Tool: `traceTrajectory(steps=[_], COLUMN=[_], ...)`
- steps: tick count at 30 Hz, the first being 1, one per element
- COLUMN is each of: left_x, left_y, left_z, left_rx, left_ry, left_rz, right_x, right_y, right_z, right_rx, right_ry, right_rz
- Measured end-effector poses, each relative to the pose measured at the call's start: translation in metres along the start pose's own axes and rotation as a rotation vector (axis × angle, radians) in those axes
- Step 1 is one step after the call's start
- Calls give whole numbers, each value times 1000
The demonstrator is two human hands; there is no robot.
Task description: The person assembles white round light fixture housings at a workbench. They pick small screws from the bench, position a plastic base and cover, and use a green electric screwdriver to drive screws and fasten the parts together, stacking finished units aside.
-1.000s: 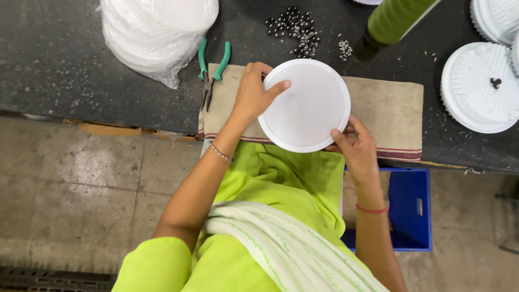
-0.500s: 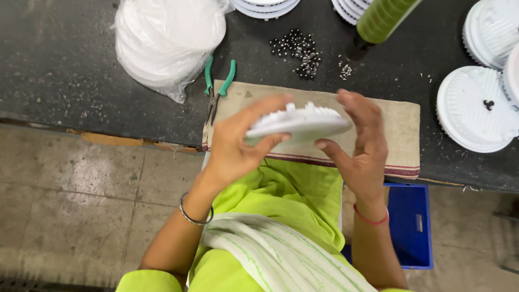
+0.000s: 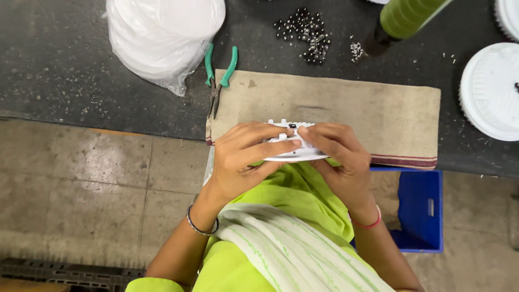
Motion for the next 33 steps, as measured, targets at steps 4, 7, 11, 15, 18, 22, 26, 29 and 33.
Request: traceTrajectory(steps=[4,7,11,15,18,22,26,29,33], left_x=[4,6,7,6,6,6,6,6,5], left_y=[2,4,4,4,4,3,4,4,5], left_z=[-3,-7,-10,-11,-11,-12,-12,-12,-10], left_rx=[7,0,-8,-6,2,10,9,7,1], left_ry=[7,7,-4,-12,-9,-8,-8,-7,-7], left_rz=[-9,-21,-19,-14,-23,-21,-28,-20,-31], right_x=[9,13,13,13,12,12,13,14,13], right_y=[-3,-5,-6,-6,-6,-6,-6,-7,-7], right_z=[4,6,6,5,4,3,4,5,5], right_rx=[15,29,27,30,38,40,38,34,35], right_ry=[31,56,45,44,36,37,43,45,39], right_rz=[-82,-84,-83,-83,-93,-91,-85,-80,-92])
Point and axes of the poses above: each hand's wrist, its own z-axis towards the middle knuckle, its own y-axis out of the back of the hand, x = y × z, the point moved 10 cm from there along z, towards the middle knuckle, and after that the axes turned 1 degree about z, right-handed, at the moved point
